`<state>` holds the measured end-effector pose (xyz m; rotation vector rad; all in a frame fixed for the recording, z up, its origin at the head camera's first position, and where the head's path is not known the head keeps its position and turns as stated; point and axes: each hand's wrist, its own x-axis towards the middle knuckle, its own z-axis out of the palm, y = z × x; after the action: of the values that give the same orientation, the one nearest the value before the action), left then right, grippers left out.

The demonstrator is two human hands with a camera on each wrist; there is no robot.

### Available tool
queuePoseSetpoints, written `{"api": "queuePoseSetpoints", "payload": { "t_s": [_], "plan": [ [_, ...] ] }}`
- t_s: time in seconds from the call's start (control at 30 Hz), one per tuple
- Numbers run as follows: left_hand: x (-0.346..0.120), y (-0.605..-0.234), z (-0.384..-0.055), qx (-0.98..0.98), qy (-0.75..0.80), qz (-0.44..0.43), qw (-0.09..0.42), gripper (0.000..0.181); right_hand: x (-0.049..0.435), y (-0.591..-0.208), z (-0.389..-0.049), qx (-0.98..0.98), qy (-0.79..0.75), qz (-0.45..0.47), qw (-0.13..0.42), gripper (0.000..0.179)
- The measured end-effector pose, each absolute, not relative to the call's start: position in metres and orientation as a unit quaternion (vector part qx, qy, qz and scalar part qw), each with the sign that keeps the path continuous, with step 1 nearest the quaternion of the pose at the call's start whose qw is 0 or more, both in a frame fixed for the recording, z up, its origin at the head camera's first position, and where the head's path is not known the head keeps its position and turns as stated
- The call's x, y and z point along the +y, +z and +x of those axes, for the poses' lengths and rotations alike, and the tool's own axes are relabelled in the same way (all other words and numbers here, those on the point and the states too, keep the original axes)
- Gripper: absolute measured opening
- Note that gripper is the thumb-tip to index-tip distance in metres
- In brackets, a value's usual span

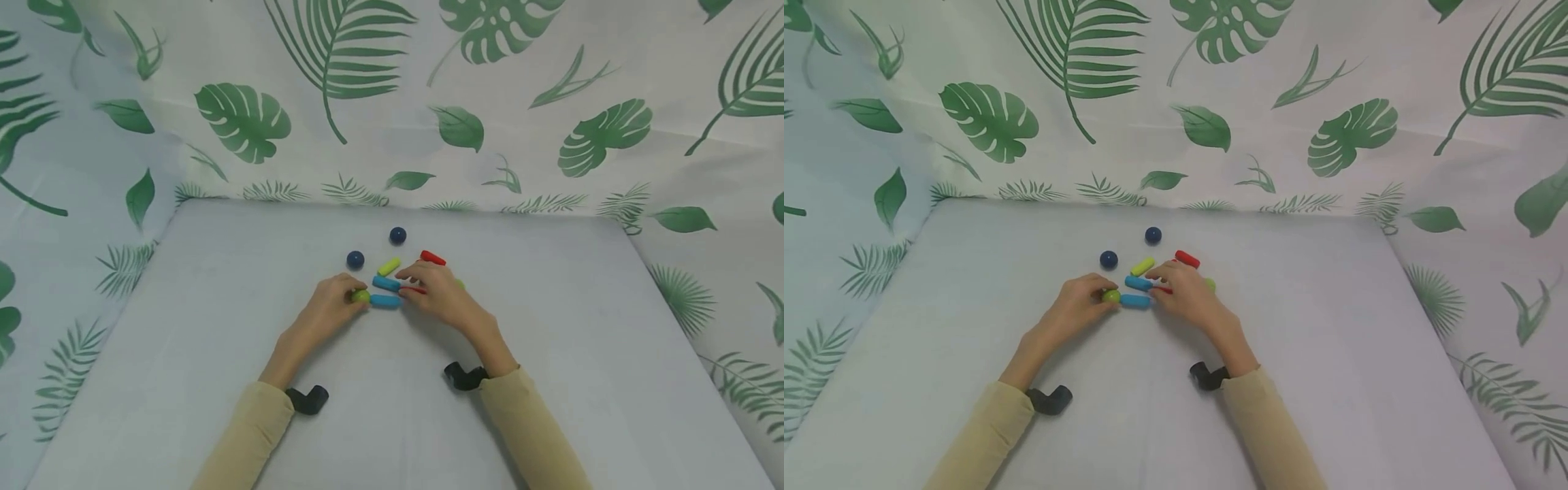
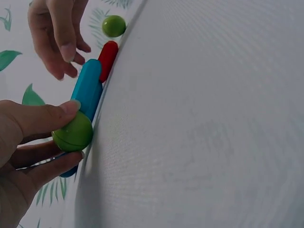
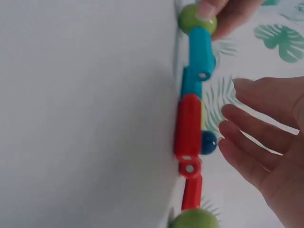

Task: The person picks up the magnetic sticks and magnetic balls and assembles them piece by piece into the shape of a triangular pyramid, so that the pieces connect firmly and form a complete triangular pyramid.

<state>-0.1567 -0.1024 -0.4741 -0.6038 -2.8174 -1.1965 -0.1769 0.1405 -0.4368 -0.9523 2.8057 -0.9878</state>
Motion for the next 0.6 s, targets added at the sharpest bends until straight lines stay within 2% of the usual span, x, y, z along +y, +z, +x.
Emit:
{"api": "queuePoseSetpoints", "payload": {
  "t_s": [0.27,0.47,0.6],
  "plan": [
    [-0.101,-0.471,-0.157,-0.906,-0.386,-0.174,-0.011,0.034,0.167,-0.426,-0.183,0.905,-0.343,-0.241,0.072,0.021],
    [-0.101,-0.471,-0.156,-0.907,-0.385,-0.172,-0.007,0.033,0.188,-0.422,-0.190,0.902,-0.357,-0.208,0.126,0.020],
    [-0.101,-0.471,-0.155,-0.909,-0.382,-0.167,-0.008,0.033,0.198,-0.424,-0.194,0.902,-0.364,-0.185,0.141,0.022]
  ]
}}
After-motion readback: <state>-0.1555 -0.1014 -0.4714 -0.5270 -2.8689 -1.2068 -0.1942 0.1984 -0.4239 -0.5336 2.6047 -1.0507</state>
